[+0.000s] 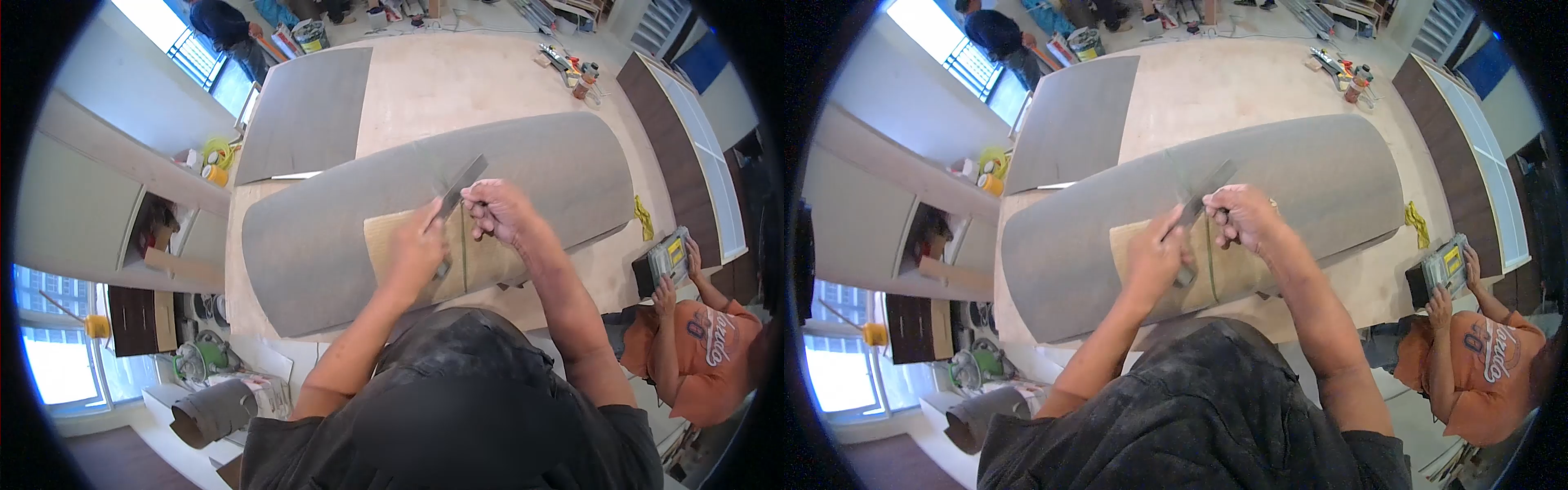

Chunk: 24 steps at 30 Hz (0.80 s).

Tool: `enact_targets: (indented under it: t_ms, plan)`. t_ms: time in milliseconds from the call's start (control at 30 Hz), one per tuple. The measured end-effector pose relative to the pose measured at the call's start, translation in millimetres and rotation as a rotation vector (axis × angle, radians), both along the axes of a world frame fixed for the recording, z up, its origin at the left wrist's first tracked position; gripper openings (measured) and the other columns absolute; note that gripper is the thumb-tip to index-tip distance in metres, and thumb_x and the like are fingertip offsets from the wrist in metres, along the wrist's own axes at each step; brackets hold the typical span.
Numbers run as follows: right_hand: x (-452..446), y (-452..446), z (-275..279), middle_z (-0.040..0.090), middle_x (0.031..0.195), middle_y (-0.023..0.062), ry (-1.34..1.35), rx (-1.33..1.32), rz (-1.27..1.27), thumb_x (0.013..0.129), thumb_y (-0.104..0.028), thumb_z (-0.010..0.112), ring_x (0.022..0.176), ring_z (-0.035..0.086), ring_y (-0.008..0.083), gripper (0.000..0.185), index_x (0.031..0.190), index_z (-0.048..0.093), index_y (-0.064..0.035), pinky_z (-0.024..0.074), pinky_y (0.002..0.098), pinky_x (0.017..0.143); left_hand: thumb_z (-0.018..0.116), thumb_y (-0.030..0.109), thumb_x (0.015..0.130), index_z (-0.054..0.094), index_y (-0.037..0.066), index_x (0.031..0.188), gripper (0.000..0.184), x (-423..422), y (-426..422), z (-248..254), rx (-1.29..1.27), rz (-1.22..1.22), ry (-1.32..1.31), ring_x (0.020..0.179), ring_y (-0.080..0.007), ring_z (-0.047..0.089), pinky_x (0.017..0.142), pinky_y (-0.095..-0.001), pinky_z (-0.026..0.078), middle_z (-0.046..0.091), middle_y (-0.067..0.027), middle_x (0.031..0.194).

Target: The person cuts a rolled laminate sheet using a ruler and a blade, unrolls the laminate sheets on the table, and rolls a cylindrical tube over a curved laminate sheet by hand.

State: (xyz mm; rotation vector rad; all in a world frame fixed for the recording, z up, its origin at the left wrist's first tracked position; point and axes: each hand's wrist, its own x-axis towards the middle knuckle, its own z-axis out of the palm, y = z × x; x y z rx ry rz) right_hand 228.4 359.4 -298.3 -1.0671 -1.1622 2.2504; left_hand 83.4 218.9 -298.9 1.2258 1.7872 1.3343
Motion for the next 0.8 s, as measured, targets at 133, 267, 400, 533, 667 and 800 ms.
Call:
enact_targets:
  t_ms: [133,267,400,533,667,800]
  plan:
    - [4.0,0.4,-2.3,0.05,0.062,0.0004,-0.044,0.017,-0.011,0.092,-0.018,0.065,0.041,0.042,0.0109,0.02,0.079,0.058,-0.0048,0.0494,0.0333,0.043,0.056,0.008,0.096,0.064,0.0,0.128,0.033,-0.2,-20.1,1.8,-0.077,0.002,-0.043,0.062,-0.0217,0.066,0.064,-0.0355,0.054,0.068,-0.02,0.078]
    - [3.1,3.0,-10.7,0.05,0.061,0.0003,0.026,0.028,-0.027,0.092,-0.019,0.065,0.041,0.043,0.0116,0.02,0.08,0.058,-0.0043,0.0498,0.034,0.043,0.055,0.009,0.097,0.064,0.0,0.129,0.034,2.2,21.8,-0.9,-0.008,-0.064,-0.008,0.062,-0.02,0.066,0.063,-0.0346,0.053,0.068,-0.0193,0.077]
    - [4.2,-0.7,0.0,0.05,0.061,0.0003,0.031,-0.007,-0.027,0.092,-0.019,0.065,0.04,0.043,0.0116,0.02,0.08,0.058,-0.0045,0.0503,0.0342,0.043,0.056,0.007,0.097,0.064,-0.002,0.126,0.032,1.5,-2.6,4.7,-0.031,-0.034,-0.017,0.061,-0.0185,0.067,0.062,-0.0328,0.055,0.072,-0.0187,0.086]
    - [12.8,-1.8,-12.6,0.05,0.062,0.0004,0.038,0.002,-0.038,0.092,-0.019,0.064,0.041,0.044,0.0118,0.02,0.08,0.058,-0.005,0.0503,0.0348,0.044,0.055,0.006,0.097,0.064,-0.003,0.125,0.031,2.2,-1.8,-25.1,0.12,-0.06,0.256,0.06,-0.0167,0.068,0.062,-0.0313,0.055,0.073,-0.0166,0.089]
    - [8.8,3.6,-11.7,0.05,0.061,0.0008,0.082,-0.023,-0.09,0.092,-0.017,0.064,0.04,0.044,0.0126,0.019,0.08,0.057,-0.0045,0.0495,0.0353,0.043,0.055,0.007,0.098,0.063,-0.003,0.128,0.033,4.9,34.4,-19.7,0.07,-0.077,0.12,0.06,-0.0164,0.067,0.061,-0.0306,0.055,0.072,-0.0167,0.088]
    - [12.9,1.3,-5.5,0.05,0.061,0.0012,0.087,-0.043,-0.08,0.093,-0.016,0.063,0.041,0.043,0.0129,0.019,0.079,0.057,-0.0042,0.0496,0.0354,0.043,0.055,0.008,0.098,0.062,-0.005,0.13,0.035,1.1,-5.8,-8.1,0.005,-0.062,0.054,0.06,-0.0168,0.067,0.06,-0.0305,0.054,0.071,-0.0166,0.083]
